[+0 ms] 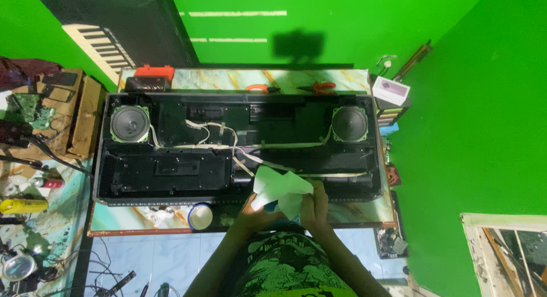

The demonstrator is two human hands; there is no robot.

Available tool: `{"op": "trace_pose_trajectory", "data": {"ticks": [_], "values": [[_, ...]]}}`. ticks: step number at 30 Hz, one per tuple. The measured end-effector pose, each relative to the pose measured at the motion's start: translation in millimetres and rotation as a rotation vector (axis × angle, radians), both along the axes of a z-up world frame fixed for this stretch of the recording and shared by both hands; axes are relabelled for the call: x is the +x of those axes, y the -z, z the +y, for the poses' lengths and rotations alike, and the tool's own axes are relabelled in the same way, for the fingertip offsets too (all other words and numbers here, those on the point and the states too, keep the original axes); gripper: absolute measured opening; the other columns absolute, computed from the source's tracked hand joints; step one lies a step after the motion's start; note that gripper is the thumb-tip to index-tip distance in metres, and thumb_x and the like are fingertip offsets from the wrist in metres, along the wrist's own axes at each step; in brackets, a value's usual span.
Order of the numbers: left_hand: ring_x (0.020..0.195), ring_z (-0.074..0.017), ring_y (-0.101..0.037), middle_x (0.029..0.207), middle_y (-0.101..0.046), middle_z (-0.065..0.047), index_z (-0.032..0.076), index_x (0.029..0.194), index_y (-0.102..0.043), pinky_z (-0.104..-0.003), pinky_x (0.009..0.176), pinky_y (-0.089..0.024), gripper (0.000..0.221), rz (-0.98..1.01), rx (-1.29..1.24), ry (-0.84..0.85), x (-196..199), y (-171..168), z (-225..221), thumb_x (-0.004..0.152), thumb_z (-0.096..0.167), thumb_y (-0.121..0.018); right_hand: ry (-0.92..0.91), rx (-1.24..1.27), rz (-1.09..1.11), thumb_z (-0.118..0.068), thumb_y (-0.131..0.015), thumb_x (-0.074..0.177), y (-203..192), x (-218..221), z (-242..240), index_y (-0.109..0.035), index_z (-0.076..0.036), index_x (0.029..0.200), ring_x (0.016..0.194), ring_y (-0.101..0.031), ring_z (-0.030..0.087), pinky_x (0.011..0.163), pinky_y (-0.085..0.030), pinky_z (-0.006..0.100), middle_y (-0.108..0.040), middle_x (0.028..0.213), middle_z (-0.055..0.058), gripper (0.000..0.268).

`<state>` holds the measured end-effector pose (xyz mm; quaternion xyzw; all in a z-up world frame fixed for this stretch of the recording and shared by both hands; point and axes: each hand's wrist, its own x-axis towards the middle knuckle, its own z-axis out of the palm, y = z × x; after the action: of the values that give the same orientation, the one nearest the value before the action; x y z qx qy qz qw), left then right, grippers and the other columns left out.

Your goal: The person wipes the internal components of a disassembled electronic keyboard with a cloth and then reattaches a small circular speaker to the chassis by hand.

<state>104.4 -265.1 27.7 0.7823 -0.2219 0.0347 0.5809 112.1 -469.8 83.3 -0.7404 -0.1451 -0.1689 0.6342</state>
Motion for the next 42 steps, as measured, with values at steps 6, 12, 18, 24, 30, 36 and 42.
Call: {"op": "trace_pose_trajectory", "data": {"ticks": [6,12,18,24,30,36,42], "values": [[0.119,-0.023,-0.066,0.126,-0.071,-0.013,0.002,0.131,-0.066,-0.038,0.104,-0.053,0.048,0.072,-0.225,-0.095,12,30,-6,0.084,0.011,-0.072,-0.012,0.137,0.168,-0.007,-0.044,0.099,15,-1,-2,-0.058,0.002,0.111,0.078,-0.062,0.013,0.067,-0.053,0.028,-0.067,0.09,0.011,0.02],[0.1,-0.0177,-0.066,0.11,-0.071,-0.011,-0.004,0.121,-0.064,-0.036,0.088,-0.052,0.026,0.352,-0.731,-0.171,12,13,-17,0.099,0.007,-0.066,-0.175,0.047,0.214,-0.004,-0.05,0.094,22,0,-3,-0.062,0.004,0.107,0.083,-0.065,0.016,0.073,-0.053,0.031,-0.068,0.09,0.012,0.02],[0.09,-0.0118,-0.067,0.099,-0.075,-0.006,-0.003,0.116,-0.066,-0.029,0.079,-0.053,0.019,0.367,-0.636,-0.239,15,-19,-19,0.098,0.002,-0.062,-0.273,0.001,0.359,-0.009,-0.05,0.093,10,1,-3,-0.063,0.004,0.106,0.083,-0.06,0.015,0.074,-0.051,0.033,-0.066,0.088,0.013,0.023],[0.072,-0.0123,-0.059,0.086,-0.074,-0.007,-0.003,0.107,-0.075,-0.029,0.065,-0.045,0.013,0.405,-0.401,-0.324,15,-26,-19,0.098,0.004,-0.068,-0.246,-0.099,0.45,-0.022,-0.05,0.081,-3,9,-7,-0.044,0.0,0.135,0.114,-0.063,0.024,0.098,-0.05,0.037,-0.061,0.121,0.018,0.059],[0.076,-0.0117,-0.064,0.087,-0.073,-0.008,0.0,0.109,-0.074,-0.029,0.069,-0.05,0.015,0.474,-0.411,-0.188,10,-30,-16,0.097,0.006,-0.068,-0.347,0.127,0.442,-0.041,-0.057,0.093,-10,11,-7,-0.04,-0.002,0.148,0.12,-0.061,0.032,0.099,-0.051,0.042,-0.06,0.131,0.02,0.069],[0.088,-0.0113,-0.072,0.095,-0.077,-0.006,0.0,0.104,-0.071,-0.027,0.082,-0.056,0.012,0.251,-0.33,-0.081,18,-18,-9,0.093,0.002,-0.068,-0.353,-0.071,0.444,-0.016,-0.077,0.09,0,20,3,-0.051,-0.002,0.138,0.123,-0.06,0.023,0.102,-0.047,0.037,-0.064,0.129,0.014,0.056],[0.074,-0.0089,-0.062,0.078,-0.068,-0.004,0.001,0.089,-0.065,-0.027,0.068,-0.051,0.012,0.359,-0.518,-0.164,17,-4,-6,0.086,-0.002,-0.077,-0.2,-0.043,0.637,-0.016,-0.067,0.096,16,17,4,-0.067,0.0,0.12,0.089,-0.064,0.013,0.077,-0.053,0.03,-0.071,0.101,0.012,0.029]]}}
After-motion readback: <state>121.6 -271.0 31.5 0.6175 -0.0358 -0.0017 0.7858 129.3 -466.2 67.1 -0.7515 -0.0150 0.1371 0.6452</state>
